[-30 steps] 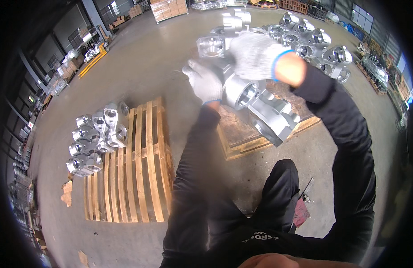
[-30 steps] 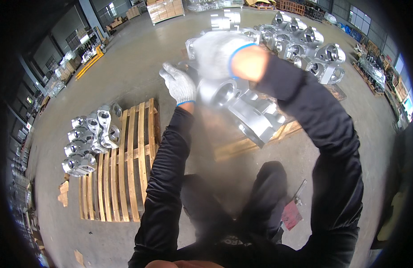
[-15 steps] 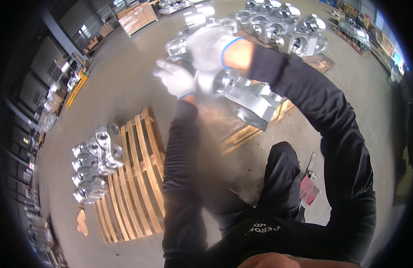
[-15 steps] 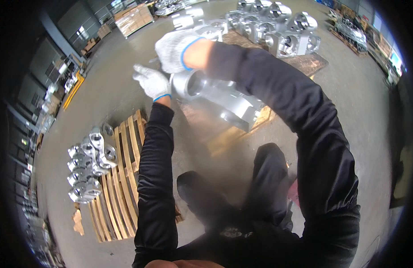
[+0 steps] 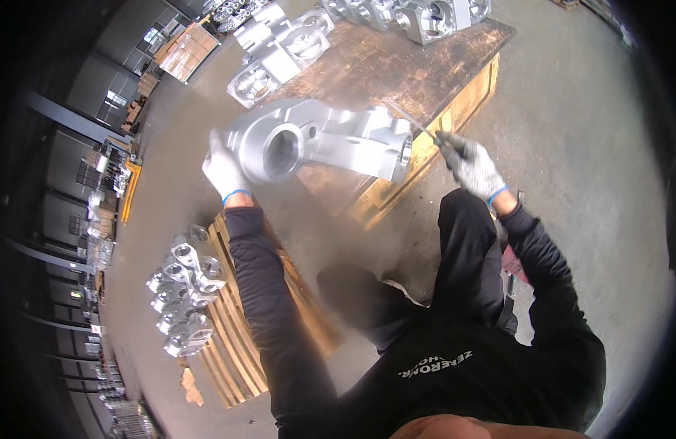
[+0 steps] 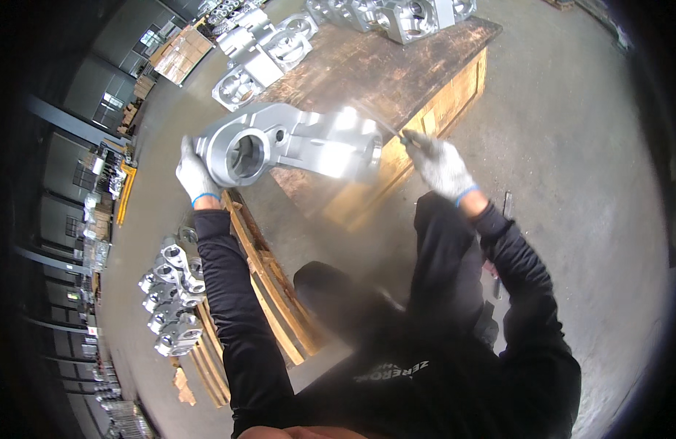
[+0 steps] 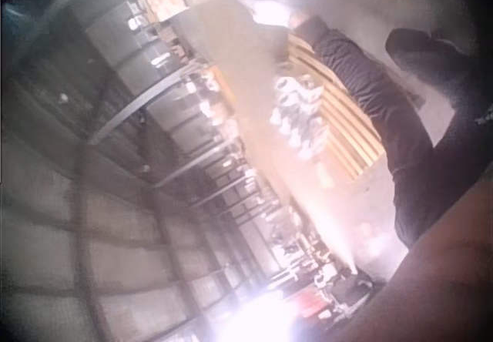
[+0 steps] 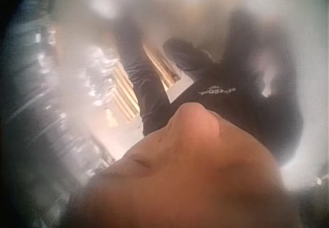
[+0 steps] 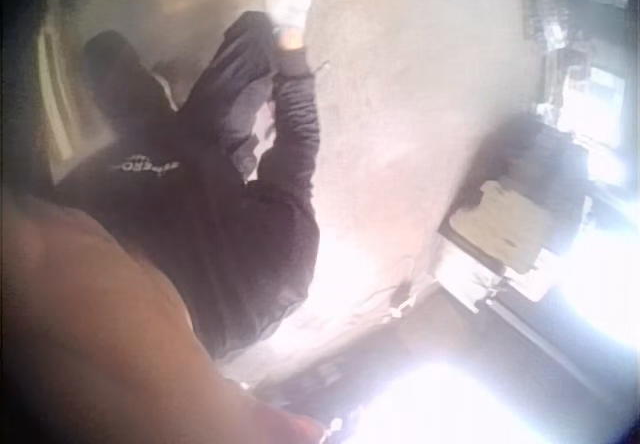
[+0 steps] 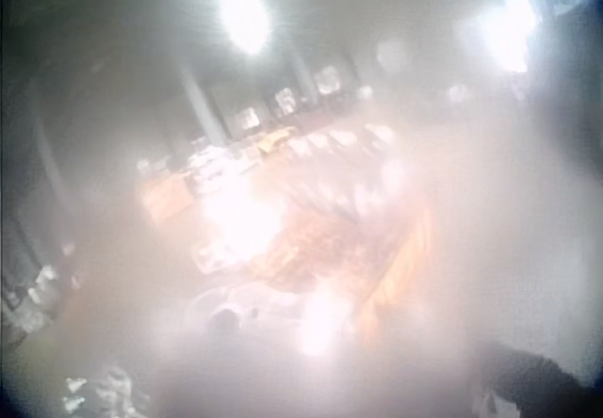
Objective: The person kneels on the floor and uses a deburring tool to scrape and smooth the edges of a large aluminum casting. They rotate the part to access different sides and continue scraping along the edges and inner surfaces.
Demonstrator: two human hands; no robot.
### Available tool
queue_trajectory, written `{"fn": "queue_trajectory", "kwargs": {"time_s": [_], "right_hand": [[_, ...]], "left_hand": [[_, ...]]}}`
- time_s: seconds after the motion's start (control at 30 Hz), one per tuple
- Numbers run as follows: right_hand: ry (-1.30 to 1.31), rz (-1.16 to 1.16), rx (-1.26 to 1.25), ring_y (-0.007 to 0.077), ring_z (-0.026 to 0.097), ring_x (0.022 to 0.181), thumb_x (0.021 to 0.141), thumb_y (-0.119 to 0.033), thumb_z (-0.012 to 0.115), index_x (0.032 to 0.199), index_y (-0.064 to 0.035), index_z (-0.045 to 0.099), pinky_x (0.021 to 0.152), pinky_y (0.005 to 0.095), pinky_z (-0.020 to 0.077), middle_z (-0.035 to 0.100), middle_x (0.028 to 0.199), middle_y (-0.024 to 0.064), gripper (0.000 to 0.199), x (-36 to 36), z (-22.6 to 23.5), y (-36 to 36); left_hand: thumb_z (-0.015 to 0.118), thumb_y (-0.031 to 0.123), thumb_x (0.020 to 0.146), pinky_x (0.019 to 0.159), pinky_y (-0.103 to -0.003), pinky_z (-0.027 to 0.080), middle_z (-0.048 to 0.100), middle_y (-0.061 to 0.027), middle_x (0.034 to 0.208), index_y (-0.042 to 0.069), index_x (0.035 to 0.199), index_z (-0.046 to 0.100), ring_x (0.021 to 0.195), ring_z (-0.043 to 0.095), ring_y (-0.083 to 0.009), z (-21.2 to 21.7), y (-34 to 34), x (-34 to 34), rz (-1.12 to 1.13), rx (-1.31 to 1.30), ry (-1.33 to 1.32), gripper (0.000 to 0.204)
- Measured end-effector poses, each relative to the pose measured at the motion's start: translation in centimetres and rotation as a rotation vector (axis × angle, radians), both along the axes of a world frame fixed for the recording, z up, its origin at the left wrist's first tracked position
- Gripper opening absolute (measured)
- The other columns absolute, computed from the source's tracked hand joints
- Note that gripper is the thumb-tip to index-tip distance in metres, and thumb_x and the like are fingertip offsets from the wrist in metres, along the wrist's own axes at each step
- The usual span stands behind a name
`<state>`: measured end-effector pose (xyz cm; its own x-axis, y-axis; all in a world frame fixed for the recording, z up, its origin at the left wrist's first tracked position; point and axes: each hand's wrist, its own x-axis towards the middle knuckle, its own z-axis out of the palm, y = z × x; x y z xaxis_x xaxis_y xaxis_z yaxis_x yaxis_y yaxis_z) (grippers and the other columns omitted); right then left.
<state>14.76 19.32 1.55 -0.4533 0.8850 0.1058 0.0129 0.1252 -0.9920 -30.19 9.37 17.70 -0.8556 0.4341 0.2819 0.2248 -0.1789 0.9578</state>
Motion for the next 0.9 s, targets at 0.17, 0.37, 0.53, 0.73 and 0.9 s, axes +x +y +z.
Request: {"fn": "queue_trajectory", "kwargs": {"time_s": [0.17,0.37,0.53,0.73,0.9], "right_hand": [[0.042,-0.084,-0.382,0.0179,0.063,0.128,0.107,-0.005,0.05,0.153,0.0051,0.049,0.108,0.0273,0.0482,0.066,0.139,0.0118,0.047,-1.4,-2.1,-8.1],[-0.08,-0.209,0.115,0.0246,0.073,0.113,0.107,-0.01,0.054,0.152,-0.0029,0.052,0.095,0.0335,0.0544,0.073,0.124,0.0249,0.046,-4.6,-2.3,-7.0],[-0.206,-0.165,0.021,0.0331,0.071,0.121,0.107,-0.009,0.052,0.148,-0.0008,0.056,0.097,0.0376,0.0553,0.071,0.128,0.0275,0.042,-3.4,0.4,-8.6],[-0.187,-0.227,0.308,0.0485,0.069,0.089,0.101,-0.008,0.055,0.145,-0.0028,0.058,0.075,0.0488,0.0564,0.066,0.095,0.0336,0.044,-3.5,0.3,-7.8],[-0.255,-0.245,0.281,0.0479,0.068,0.106,0.1,-0.007,0.054,0.145,-0.0026,0.058,0.088,0.0493,0.0573,0.067,0.108,0.0354,0.045,-2.8,2.3,-8.0]], "left_hand": [[0.049,0.039,0.108,0.089,-0.039,0.06,0.074,-0.0103,0.107,0.004,0.115,0.067,0.095,0.074,-0.0241,-0.5,-1.7,-1.9,-0.149,0.026,-0.159,0.04],[0.042,0.036,0.108,0.094,-0.042,0.06,0.072,-0.013,0.117,0.002,0.123,0.063,0.104,0.073,-0.0293,-1.0,-3.0,-1.1,-0.061,0.088,-0.189,0.043],[0.029,0.044,0.109,0.111,-0.052,0.05,0.066,-0.0172,0.135,0.002,0.136,0.059,0.125,0.065,-0.0348,-1.2,-4.0,2.0,-0.151,0.055,-0.321,0.058],[0.031,0.042,0.109,0.109,-0.05,0.052,0.067,-0.0179,0.133,0.0,0.135,0.059,0.121,0.067,-0.0343,-0.6,-2.2,0.0,-0.104,0.086,-0.138,0.056],[0.033,0.039,0.11,0.106,-0.047,0.053,0.067,-0.0189,0.128,-0.002,0.133,0.059,0.117,0.068,-0.0322,-0.3,-0.3,-1.5,-0.041,0.071,-0.113,0.054]]}}
